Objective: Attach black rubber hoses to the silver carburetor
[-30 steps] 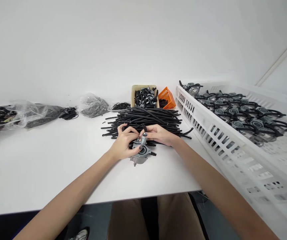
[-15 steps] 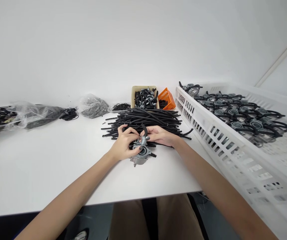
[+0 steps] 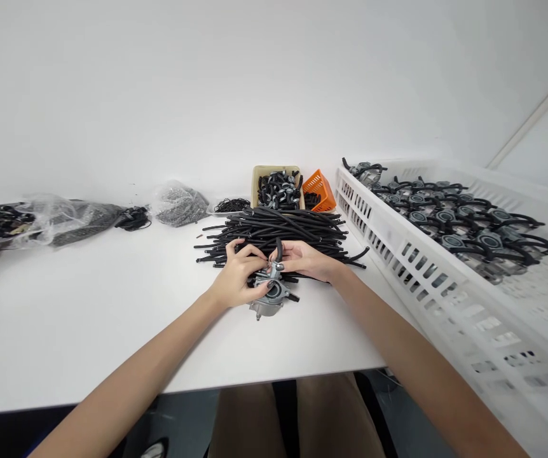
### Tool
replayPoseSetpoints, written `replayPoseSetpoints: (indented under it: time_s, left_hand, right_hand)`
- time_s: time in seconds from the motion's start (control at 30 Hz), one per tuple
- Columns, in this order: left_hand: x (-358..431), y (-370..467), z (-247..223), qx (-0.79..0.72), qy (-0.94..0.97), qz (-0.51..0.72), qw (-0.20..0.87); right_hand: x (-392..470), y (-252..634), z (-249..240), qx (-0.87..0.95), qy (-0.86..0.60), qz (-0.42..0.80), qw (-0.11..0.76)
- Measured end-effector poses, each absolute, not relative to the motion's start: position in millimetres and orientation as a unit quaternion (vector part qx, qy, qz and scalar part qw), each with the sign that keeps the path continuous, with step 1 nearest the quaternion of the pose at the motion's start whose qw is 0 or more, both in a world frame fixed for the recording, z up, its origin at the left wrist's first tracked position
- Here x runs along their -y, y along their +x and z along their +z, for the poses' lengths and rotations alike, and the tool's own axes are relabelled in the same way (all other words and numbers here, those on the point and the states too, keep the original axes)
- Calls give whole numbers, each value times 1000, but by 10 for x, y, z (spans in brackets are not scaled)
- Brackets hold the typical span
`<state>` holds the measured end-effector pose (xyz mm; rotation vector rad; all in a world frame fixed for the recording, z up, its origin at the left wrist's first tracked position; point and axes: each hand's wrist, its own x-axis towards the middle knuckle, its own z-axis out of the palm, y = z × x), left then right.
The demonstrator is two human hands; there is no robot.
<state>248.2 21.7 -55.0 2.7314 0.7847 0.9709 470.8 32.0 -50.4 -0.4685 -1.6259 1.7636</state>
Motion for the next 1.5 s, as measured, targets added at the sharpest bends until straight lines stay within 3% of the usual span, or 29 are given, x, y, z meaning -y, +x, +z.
replayPoseSetpoints:
  time_s: [0.37, 1.5]
  left_hand:
    - [-221, 2479, -567, -266, 905, 327, 66]
    - [-205, 2473, -518, -252, 915, 312, 53]
  right_hand:
    - [-352, 4658, -573, 653, -205, 634, 359]
    - [-321, 4733, -483, 618, -182, 693, 324]
